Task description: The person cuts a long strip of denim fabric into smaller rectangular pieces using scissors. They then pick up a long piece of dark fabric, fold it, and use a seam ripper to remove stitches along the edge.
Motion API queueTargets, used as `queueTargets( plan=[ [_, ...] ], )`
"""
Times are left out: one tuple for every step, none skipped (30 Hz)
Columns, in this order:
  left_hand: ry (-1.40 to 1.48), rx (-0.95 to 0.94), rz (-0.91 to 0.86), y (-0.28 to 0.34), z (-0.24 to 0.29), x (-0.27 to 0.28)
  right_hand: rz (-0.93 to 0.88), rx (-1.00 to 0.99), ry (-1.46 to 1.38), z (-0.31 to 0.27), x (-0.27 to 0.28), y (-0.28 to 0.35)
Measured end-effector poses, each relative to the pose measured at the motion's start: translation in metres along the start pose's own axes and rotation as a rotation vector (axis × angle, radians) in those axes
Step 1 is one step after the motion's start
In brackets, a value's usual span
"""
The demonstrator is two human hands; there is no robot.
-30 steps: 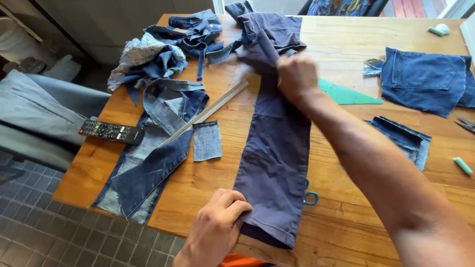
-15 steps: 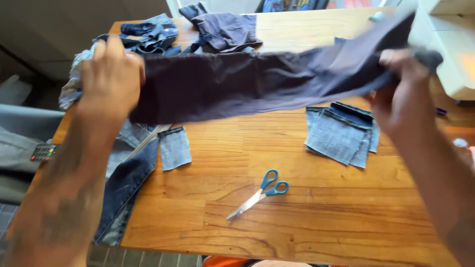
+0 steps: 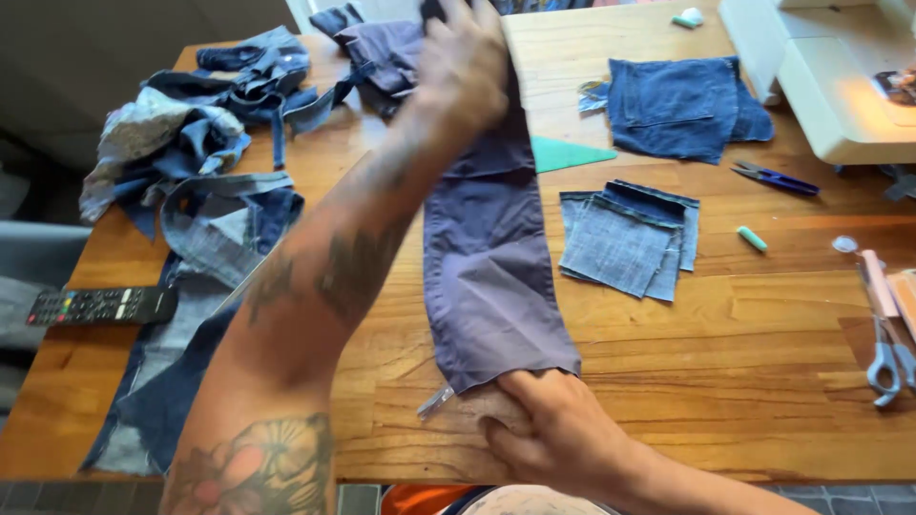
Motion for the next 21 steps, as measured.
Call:
queueTargets(
  plan=[
    [-0.003,0.012,-0.006,0.042,0.007,0.015,-0.011,0.008,0.000,-0.001,0.000,0.005],
    [0.069,-0.193,-0.298,0.081,0.039,0.003,0.006,0.115,0.113,-0.013,0.002,0.011],
    [0.144,-0.396,-0.591,0.132,0.072,-0.005,0.023,0.223,0.227,-0.025,0.003,0.019],
    [0.144,-0.397,-0.594,0.173,0.071,0.009,0.022,0.222,0.225,-0.018,-0.007,0.017],
    [0.281,-0.489,-0.694,0.221,0.080,0.019,0.025,0.230,0.332,-0.013,-0.019,0.017],
    [0.421,-0.587,-0.787,0.268,0.092,0.032,0.032,0.232,0.442,-0.007,-0.030,0.017],
    [0.421,-0.593,-0.787,0.292,0.091,0.018,0.034,0.226,0.442,-0.005,-0.032,0.014],
    [0.444,-0.625,-0.675,0.312,0.090,0.013,0.059,0.284,0.437,-0.010,-0.034,0.013],
    [0.466,-0.656,-0.562,0.333,0.088,0.010,0.083,0.342,0.431,-0.015,-0.036,0.013],
    [0.466,-0.656,-0.569,0.345,0.086,0.008,0.082,0.341,0.425,-0.024,-0.030,0.011],
    [0.571,-0.643,-0.449,0.351,0.080,0.021,0.167,0.386,0.365,-0.038,-0.015,0.013],
    [0.672,-0.624,-0.326,0.360,0.071,0.033,0.250,0.431,0.302,-0.051,-0.001,0.017],
    [0.671,-0.622,-0.333,0.366,0.069,0.032,0.249,0.432,0.296,-0.045,-0.005,0.022],
    [0.664,-0.612,-0.237,0.370,0.063,0.040,0.221,0.457,0.381,-0.044,-0.012,0.025],
    [0.655,-0.603,-0.141,0.375,0.057,0.048,0.193,0.482,0.467,-0.042,-0.020,0.029],
    [0.650,-0.599,-0.141,0.378,0.053,0.045,0.194,0.488,0.466,-0.050,-0.010,0.037],
    [0.655,-0.571,-0.155,0.378,0.048,0.041,0.240,0.491,0.405,-0.056,0.006,0.047],
    [0.659,-0.545,-0.172,0.379,0.043,0.036,0.287,0.491,0.341,-0.063,0.021,0.057],
    [0.654,-0.544,-0.176,0.382,0.040,0.034,0.290,0.494,0.336,-0.055,0.024,0.066],
    [0.798,-0.549,-0.237,0.381,0.038,0.028,0.289,0.436,0.288,-0.041,0.029,0.072],
    [0.941,-0.551,-0.301,0.380,0.037,0.022,0.288,0.379,0.240,-0.026,0.033,0.079]
  ],
)
Point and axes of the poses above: each hand's wrist, its own y-axis away from the middle knuckle, its own x-axis out of the back of the hand, z = x × y, the point moved 10 cm from there along -y, towards the middle knuckle, and after that the axes turned 12 degrees about -z, right-handed, at the moved point
